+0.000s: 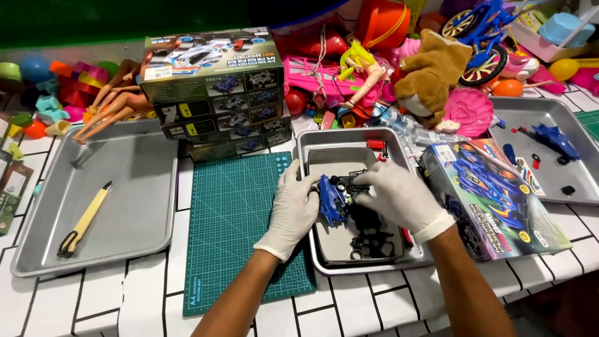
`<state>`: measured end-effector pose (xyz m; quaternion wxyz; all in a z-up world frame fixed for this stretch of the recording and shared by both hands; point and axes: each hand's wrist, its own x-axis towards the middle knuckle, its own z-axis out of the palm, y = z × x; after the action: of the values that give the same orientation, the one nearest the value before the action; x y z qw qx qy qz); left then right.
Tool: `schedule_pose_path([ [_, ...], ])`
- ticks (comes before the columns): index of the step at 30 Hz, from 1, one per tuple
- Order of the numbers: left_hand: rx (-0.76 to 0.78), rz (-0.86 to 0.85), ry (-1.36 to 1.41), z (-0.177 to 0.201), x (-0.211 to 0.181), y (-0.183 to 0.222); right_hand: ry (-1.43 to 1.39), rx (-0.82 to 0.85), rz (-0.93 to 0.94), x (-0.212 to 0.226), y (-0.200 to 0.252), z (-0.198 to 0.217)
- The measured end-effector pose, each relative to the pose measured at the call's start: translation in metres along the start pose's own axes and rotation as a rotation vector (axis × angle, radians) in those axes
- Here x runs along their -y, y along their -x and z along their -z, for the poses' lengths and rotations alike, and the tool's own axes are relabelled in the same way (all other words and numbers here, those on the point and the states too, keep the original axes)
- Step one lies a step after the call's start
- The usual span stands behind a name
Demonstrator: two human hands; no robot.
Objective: Assembling a mini 4WD toy car by installing the motor, gears, and body components onto the chassis.
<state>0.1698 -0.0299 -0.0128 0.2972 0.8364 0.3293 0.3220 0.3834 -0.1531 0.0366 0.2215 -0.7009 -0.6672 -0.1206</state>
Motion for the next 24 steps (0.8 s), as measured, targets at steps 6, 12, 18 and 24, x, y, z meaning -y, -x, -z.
schedule_pose_path([
  [6, -0.052, -0.041, 0.021, 0.006, -0.007, 0.001, 0.299, 0.518, 0.278, 0.048, -0.017, -0.028],
  [12, -0.159, -0.098, 0.03, -0.001, -0.004, 0.003, -0.024, 0.384, 0.09, 0.02, -0.022, -0.006],
  [18, -0.097, -0.126, 0.085, 0.001, -0.019, 0.001, -0.403, 0.167, -0.345, 0.004, -0.022, 0.018],
  [24, -0.106, -0.126, 0.093, -0.008, -0.009, 0.004, -0.907, 0.2, -0.638, 0.006, -0.03, 0.025],
])
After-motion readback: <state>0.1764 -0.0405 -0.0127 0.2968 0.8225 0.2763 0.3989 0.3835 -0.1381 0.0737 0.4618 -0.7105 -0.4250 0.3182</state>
